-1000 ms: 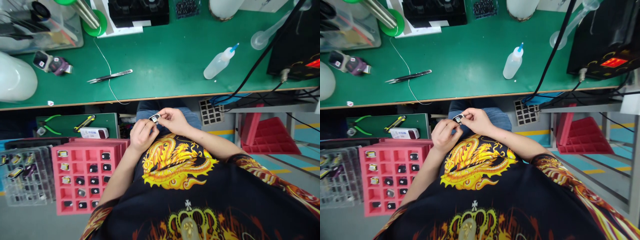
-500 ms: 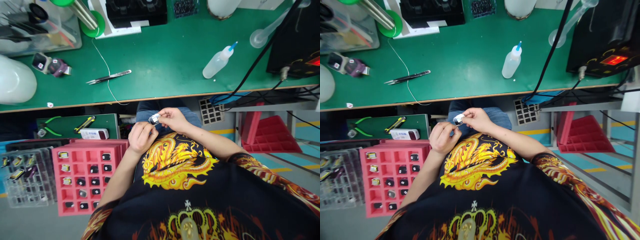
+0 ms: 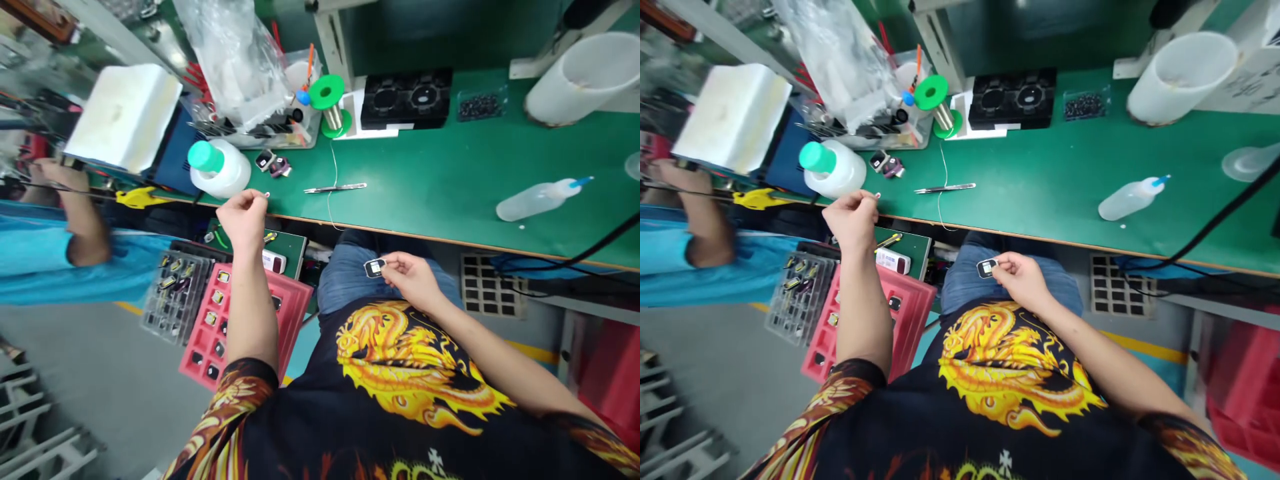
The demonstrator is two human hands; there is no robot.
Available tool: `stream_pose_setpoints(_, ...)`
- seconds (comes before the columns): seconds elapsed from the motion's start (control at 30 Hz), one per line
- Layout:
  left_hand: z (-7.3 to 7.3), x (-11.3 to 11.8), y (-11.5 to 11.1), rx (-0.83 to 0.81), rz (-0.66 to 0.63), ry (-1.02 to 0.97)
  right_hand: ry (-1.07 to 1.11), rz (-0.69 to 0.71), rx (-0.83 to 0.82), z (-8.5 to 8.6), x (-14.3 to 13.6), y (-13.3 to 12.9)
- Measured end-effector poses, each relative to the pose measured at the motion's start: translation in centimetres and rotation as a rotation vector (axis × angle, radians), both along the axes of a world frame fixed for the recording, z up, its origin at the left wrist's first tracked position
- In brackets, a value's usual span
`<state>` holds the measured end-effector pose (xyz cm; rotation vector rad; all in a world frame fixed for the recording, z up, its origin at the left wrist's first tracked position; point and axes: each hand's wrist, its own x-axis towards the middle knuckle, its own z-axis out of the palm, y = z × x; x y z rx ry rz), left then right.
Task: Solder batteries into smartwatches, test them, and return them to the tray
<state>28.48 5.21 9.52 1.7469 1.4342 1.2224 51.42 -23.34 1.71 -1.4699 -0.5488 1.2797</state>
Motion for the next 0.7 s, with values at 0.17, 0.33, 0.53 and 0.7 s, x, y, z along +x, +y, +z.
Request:
stream_pose_setpoints(0.17, 1.2, -2.8, 1.4, 0.017, 0.039, -0.038, -0.022, -0.013, -0.021, 0.1, 0.2, -0.2)
stream_pose_setpoints(0.33, 1.3, -5.2, 1.0, -0.089, 0.074, 0.018, -0.025, 0.018, -0.038, 0.0, 0.1, 0.3)
stream_pose_setpoints(0.53, -0.2, -5.4, 1.4, -0.149, 0.076, 0.070, -0.041, 0.032, -0.032, 0.0, -0.2, 0.5)
stream_pose_setpoints(0.7, -0.5, -5.1, 2.0, -0.141, 0.100, 0.088, -0.037, 0.015, -0.028, -0.1, -0.2, 0.3)
